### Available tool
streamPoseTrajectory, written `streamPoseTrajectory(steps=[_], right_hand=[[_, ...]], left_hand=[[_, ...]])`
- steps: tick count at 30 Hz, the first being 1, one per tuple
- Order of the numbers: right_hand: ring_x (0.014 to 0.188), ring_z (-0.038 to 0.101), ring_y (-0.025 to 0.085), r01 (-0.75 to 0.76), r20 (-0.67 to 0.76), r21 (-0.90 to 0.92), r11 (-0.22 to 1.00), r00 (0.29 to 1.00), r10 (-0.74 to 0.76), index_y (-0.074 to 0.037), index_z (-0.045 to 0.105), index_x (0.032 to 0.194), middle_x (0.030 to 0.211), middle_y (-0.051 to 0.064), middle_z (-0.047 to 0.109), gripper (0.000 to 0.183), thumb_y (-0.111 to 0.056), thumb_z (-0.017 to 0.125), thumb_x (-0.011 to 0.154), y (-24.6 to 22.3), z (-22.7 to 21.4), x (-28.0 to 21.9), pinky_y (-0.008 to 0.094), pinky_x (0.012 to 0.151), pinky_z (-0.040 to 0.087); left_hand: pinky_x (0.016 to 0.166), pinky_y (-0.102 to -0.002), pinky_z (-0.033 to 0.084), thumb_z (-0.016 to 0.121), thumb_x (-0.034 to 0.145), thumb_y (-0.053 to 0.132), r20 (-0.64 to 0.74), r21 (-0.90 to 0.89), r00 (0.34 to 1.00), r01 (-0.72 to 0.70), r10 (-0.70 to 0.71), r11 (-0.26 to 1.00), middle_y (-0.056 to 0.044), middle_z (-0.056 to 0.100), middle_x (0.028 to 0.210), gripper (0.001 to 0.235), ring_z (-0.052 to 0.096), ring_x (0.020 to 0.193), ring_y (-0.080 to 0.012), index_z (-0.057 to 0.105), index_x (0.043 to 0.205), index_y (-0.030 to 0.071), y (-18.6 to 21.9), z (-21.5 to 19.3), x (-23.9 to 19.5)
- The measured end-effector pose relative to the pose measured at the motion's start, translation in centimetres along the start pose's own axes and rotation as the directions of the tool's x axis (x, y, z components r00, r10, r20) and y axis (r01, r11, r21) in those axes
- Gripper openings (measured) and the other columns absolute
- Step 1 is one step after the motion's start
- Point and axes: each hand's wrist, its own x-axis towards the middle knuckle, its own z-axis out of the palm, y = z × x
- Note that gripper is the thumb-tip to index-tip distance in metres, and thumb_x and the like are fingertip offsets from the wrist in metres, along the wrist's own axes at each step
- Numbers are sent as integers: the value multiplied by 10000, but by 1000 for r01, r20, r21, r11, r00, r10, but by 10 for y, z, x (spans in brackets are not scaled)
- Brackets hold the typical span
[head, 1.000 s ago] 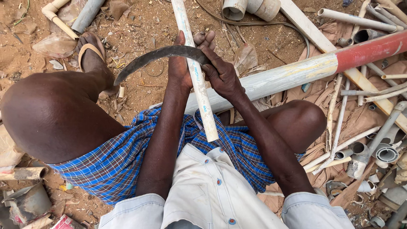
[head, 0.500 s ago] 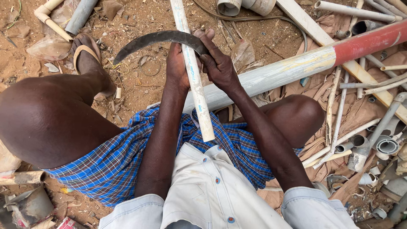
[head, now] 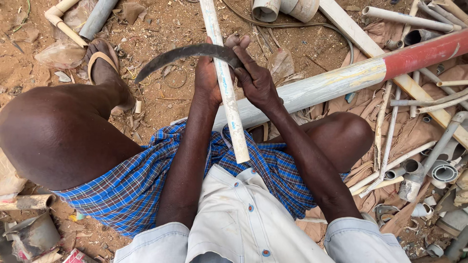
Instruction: The person sits on the ground and uses a curved blade to scrape and shape a white PVC pipe. They hold the pipe with one hand and repeatedly draw the blade along its surface to remove material.
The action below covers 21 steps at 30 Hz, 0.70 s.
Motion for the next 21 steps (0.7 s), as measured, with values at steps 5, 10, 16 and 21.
streamPoseTrajectory(steps=[5,10,16,21], right_hand=[[878,708,179,23,-4,-84,996,1000,-24,-172,409,1640,1014,149,726,540,-206,606,1138,1,8,-12,329,784,589],[933,740,149,-92,-50,-31,995,995,90,-142,397,1623,1138,136,770,543,-202,608,1125,12,0,0,308,820,603],[1027,746,167,-106,82,84,991,992,99,-133,403,1604,1352,130,709,541,-226,592,1107,9,11,-18,312,910,624],[1505,432,174,-84,8,422,903,996,89,-50,349,1630,1678,145,362,576,-185,598,1129,1,16,-15,346,1219,438]], left_hand=[[924,-346,660,390,1082,523,61,45,998,-9,6,999,-354,626,1294,694,705,1109,-298,541,1259,-131,4,-15,-1],[889,-414,661,385,1258,427,310,-132,949,-12,52,991,-312,633,1278,573,703,1051,-311,545,1349,-115,-6,-16,8],[904,-392,673,343,1092,545,119,78,993,0,-10,997,-332,621,1294,706,710,1084,-307,543,1286,-104,10,-6,2],[978,-434,678,293,1084,490,11,54,1000,16,-17,998,-348,603,1262,716,648,1311,-348,514,1262,-167,5,0,3]])
